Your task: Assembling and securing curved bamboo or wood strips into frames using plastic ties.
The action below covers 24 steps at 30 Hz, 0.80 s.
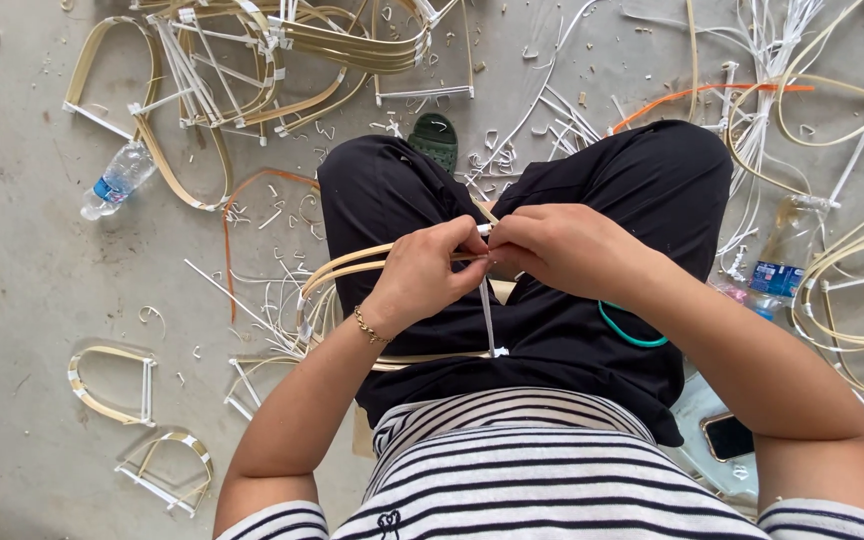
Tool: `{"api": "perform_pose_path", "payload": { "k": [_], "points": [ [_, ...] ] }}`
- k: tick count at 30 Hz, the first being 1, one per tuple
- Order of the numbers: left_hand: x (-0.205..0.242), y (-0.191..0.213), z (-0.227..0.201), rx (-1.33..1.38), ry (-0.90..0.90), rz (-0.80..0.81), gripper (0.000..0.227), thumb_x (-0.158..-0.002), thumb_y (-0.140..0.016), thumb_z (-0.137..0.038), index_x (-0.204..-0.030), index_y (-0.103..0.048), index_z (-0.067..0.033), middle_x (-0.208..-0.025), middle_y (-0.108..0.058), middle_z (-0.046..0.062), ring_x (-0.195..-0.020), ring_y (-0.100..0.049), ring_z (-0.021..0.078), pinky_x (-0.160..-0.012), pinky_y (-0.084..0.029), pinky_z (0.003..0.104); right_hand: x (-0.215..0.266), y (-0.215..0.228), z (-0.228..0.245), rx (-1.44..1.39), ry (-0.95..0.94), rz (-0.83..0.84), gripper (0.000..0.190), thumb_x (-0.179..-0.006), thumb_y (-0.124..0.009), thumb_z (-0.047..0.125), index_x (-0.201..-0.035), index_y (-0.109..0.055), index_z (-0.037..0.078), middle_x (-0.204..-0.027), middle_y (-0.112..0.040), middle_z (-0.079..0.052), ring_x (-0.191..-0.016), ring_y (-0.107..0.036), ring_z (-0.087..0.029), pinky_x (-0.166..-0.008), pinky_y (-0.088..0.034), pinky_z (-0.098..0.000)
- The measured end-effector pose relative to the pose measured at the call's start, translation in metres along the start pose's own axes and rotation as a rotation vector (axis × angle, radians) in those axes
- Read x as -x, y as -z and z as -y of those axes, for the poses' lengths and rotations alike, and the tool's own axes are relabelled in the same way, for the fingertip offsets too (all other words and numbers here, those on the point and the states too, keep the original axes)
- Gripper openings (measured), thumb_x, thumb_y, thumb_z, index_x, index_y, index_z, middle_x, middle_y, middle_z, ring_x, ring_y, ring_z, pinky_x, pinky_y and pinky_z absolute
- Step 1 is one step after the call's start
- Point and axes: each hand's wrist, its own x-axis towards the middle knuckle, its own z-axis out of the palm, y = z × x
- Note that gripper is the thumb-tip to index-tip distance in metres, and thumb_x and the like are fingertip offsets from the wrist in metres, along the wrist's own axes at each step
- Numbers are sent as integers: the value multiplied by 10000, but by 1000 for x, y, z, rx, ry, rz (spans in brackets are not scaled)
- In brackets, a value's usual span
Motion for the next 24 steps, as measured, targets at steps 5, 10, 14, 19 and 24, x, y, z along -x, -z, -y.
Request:
{"api": "perform_pose_path", "payload": {
  "k": [5,10,14,19,24],
  "points": [
    [3,-7,8,-88,-60,-100,196,-859,-763,-206,-876,-606,-89,-811,-737,18,-720,-733,209,-625,-537,350,7,-13,-20,-281,-47,-36,294,-896,-701,111,-1190,-706,89,-955,-712,-75,-804,-712,-227,-689,-571,-332],
    [7,-7,8,-110,-90,-107,193,-877,-763,-209,-882,-613,-89,-825,-737,20,-707,-732,197,-605,-538,340,-1,-11,-17,-337,-136,43,250,-883,-728,126,-1131,-731,92,-888,-711,-62,-741,-699,-201,-656,-561,-321],
    [12,-8,9,-150,-262,-160,143,-892,-757,-165,-903,-636,-90,-839,-725,52,-732,-719,231,-638,-543,352,-5,-23,-28,-345,-72,14,167,-905,-707,101,-1068,-729,73,-893,-716,-53,-775,-698,-208,-680,-557,-320],
    [13,7,5,-106,-302,-120,84,-948,-692,-70,-1027,-662,-62,-922,-736,93,-810,-731,273,-708,-563,357,-2,-24,-14,-204,48,-177,178,-888,-723,89,-1065,-715,83,-905,-692,-55,-788,-678,-214,-695,-550,-333],
    [8,14,9,261,-66,-54,194,-979,-651,-69,-1160,-594,-26,-992,-765,69,-908,-777,178,-783,-605,286,-2,-18,-7,212,385,-353,303,-832,-757,89,-1129,-697,75,-979,-683,-55,-844,-663,-229,-733,-548,-363]
  ]
}}
